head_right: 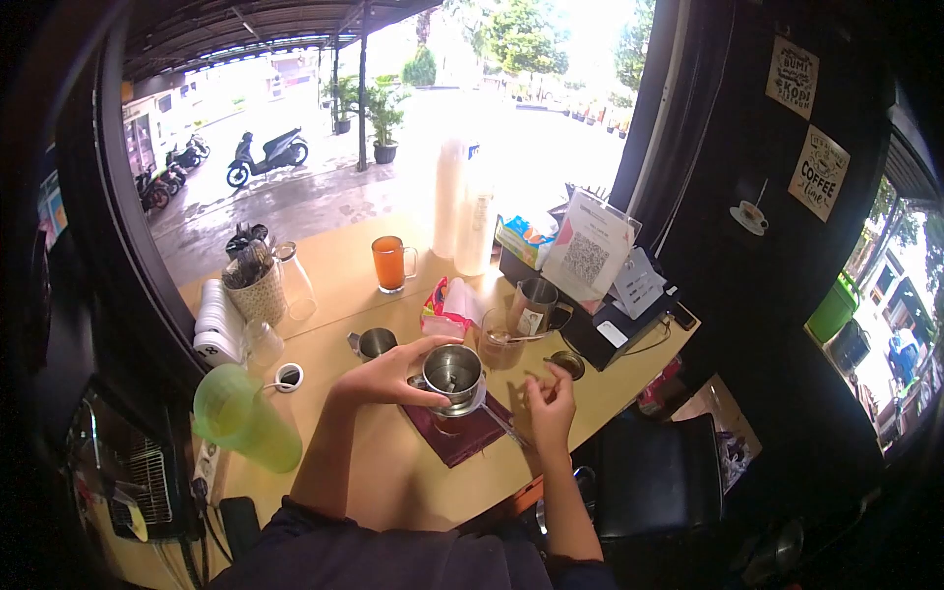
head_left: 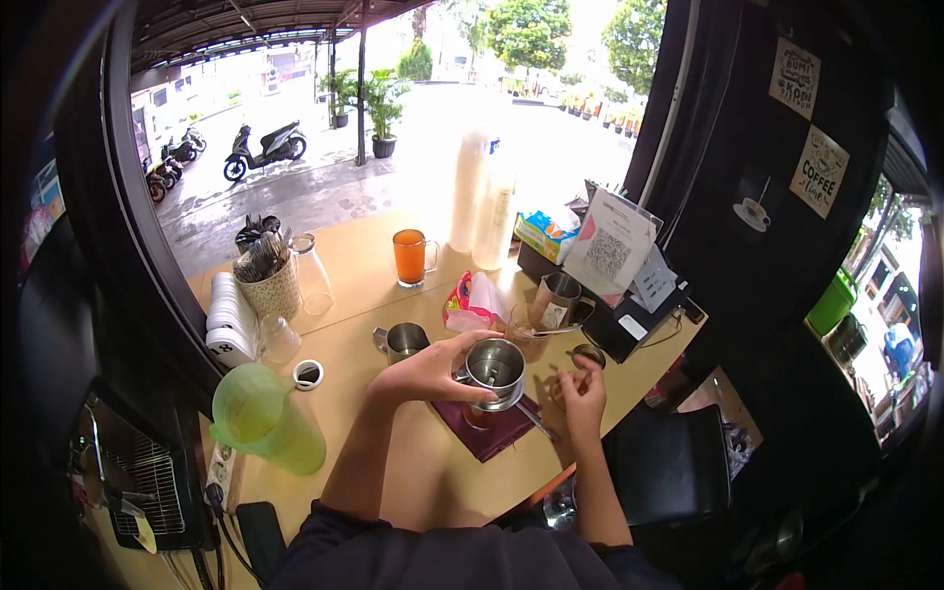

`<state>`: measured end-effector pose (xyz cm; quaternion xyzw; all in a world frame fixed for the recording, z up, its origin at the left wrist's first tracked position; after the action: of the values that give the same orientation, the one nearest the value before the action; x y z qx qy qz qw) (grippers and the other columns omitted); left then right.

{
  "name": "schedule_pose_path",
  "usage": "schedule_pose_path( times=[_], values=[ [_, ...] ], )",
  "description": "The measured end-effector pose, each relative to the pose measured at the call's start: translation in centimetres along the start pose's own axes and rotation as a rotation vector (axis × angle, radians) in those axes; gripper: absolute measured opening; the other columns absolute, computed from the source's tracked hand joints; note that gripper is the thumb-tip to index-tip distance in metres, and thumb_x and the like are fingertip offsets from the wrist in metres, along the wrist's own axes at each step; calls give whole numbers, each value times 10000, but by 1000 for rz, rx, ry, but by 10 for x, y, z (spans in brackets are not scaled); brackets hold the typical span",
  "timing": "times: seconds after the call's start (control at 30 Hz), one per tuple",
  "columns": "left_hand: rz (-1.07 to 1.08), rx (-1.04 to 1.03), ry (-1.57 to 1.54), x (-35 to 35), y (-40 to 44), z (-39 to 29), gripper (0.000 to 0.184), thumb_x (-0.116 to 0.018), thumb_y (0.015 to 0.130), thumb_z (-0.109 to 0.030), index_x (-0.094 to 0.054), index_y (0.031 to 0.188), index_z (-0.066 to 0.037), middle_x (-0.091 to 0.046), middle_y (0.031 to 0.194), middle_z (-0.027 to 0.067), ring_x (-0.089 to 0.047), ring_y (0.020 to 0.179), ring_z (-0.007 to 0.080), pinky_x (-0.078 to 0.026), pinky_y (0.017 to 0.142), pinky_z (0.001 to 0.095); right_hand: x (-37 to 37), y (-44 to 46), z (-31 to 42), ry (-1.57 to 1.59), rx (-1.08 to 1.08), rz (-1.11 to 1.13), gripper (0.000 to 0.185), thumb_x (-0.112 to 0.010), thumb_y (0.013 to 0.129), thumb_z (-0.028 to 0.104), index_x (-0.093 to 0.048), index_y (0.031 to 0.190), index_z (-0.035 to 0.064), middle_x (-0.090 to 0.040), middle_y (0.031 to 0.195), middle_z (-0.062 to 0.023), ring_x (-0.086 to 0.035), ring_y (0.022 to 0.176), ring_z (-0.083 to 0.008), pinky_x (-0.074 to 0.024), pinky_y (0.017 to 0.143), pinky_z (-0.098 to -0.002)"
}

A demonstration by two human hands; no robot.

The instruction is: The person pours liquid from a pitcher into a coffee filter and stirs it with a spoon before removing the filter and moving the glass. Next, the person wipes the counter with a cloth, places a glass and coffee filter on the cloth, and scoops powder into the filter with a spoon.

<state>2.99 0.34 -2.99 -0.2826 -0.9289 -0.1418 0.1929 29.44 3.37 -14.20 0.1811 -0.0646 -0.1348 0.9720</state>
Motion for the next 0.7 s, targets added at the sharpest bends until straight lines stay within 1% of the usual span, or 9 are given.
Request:
schedule_pose_path(
  times=[0.03,0.13,0.2,0.27,0.3,0.37,0.4,0.47,0.7],
  values=[
    [-7,-30,-15,0,2,6,850,-832,756,-183,-357,1442,-21,-516,1362,145,-484,1268,188,-372,1101,336,-2,10,4,167,-98,-12,439,-721,866,104,-534,1244,-19,-609,797,-28,-534,672,-73,-419,583,-226],
    [-27,-65,-48,1,-2,4,857,-830,762,-199,-351,1451,-29,-513,1369,149,-470,1292,207,-356,1111,344,-10,42,-15,170,-160,14,577,-717,881,120,-428,1359,-26,-608,800,-23,-521,660,-46,-401,564,-198],
    [-38,-67,-69,3,-3,2,857,-827,767,-207,-348,1455,-32,-512,1370,151,-462,1304,218,-347,1116,350,-19,49,2,143,-193,40,617,-731,874,130,-420,1385,-19,-605,778,-17,-521,646,-51,-400,561,-200],
    [-61,-56,-61,4,-5,2,884,-835,739,-311,-379,1434,-11,-530,1352,185,-494,1286,263,-371,1103,359,-27,59,-5,84,-133,73,509,-717,891,140,-491,1324,-3,-609,757,-11,-529,652,-59,-402,566,-204],
    [-61,-57,-58,5,-7,-2,884,-835,739,-311,-379,1434,-11,-530,1352,185,-494,1286,263,-371,1103,359,-31,64,-12,87,-132,72,509,-717,891,140,-491,1324,-3,-609,757,-11,-529,652,-59,-402,566,-204],
    [-66,2,0,9,-10,-8,870,-835,739,-308,-391,1430,-19,-540,1336,186,-501,1277,256,-373,1101,357,-36,72,-18,105,3,64,297,-686,920,158,-597,1160,8,-618,739,-7,-533,652,-62,-406,573,-215],
    [-65,1,2,10,-10,-6,870,-835,739,-308,-391,1430,-19,-540,1336,186,-501,1277,256,-373,1101,357,-37,75,-20,107,4,62,297,-686,920,158,-597,1160,8,-618,739,-7,-533,652,-62,-406,573,-215],
    [-17,49,-4,10,-9,2,839,-825,768,-238,-370,1450,-64,-502,1386,141,-456,1318,235,-350,1113,363,-39,79,-17,44,85,88,161,-642,952,182,-636,976,22,-625,736,-5,-545,659,-64,-419,593,-222],
    [-5,33,-34,9,-8,4,821,-826,764,-239,-390,1435,-57,-505,1389,116,-460,1311,233,-354,1109,362,-42,74,4,11,151,66,185,-614,975,226,-616,914,52,-620,728,7,-547,652,-40,-402,581,-193]
  ],
)
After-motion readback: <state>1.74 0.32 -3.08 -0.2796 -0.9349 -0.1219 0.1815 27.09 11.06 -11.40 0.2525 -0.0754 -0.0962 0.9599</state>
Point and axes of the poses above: each hand's wrist, its own y-axis towards the middle knuckle, its own x-axis out of the back of the hand, z = x × y, the point moved 3 cm from there along y, towards the middle knuckle
